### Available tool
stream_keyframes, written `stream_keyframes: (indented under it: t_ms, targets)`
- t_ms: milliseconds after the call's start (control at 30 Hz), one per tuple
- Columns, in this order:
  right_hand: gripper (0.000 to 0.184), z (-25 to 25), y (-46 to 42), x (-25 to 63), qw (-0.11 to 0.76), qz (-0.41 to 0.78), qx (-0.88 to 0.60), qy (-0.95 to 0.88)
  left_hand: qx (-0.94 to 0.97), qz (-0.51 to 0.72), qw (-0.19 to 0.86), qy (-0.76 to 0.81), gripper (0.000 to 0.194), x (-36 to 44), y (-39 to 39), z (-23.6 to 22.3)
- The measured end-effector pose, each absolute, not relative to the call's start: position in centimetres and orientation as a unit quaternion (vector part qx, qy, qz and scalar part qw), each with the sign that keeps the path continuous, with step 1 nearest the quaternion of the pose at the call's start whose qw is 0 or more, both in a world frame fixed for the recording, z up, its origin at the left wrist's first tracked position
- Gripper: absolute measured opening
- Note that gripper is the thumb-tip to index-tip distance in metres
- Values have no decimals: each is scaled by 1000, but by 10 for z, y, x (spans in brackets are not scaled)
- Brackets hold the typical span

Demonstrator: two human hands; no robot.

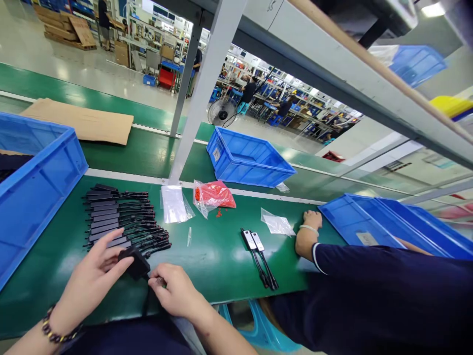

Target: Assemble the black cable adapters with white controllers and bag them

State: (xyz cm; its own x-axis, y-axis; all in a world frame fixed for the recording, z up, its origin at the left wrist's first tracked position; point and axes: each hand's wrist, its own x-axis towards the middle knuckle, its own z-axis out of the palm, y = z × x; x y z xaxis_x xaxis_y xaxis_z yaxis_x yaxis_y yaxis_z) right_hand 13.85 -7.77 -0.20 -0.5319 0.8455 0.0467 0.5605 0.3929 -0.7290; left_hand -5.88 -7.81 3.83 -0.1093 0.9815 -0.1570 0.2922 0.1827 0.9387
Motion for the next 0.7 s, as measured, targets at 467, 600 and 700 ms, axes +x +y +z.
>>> stream_keyframes:
  t_ms: [467,600,700]
  targets:
    - [17,-19,-91,160,274,490,-538,-629,339,470,668,467,30,6,-57,16]
    - [16,-22,-90,156,275,474,-542,-637,305,485,676,464,36,6,-57,16]
    - [15,-20,-92,152,285,424,-549,-662,256,481,708,450,38,10,-59,11]
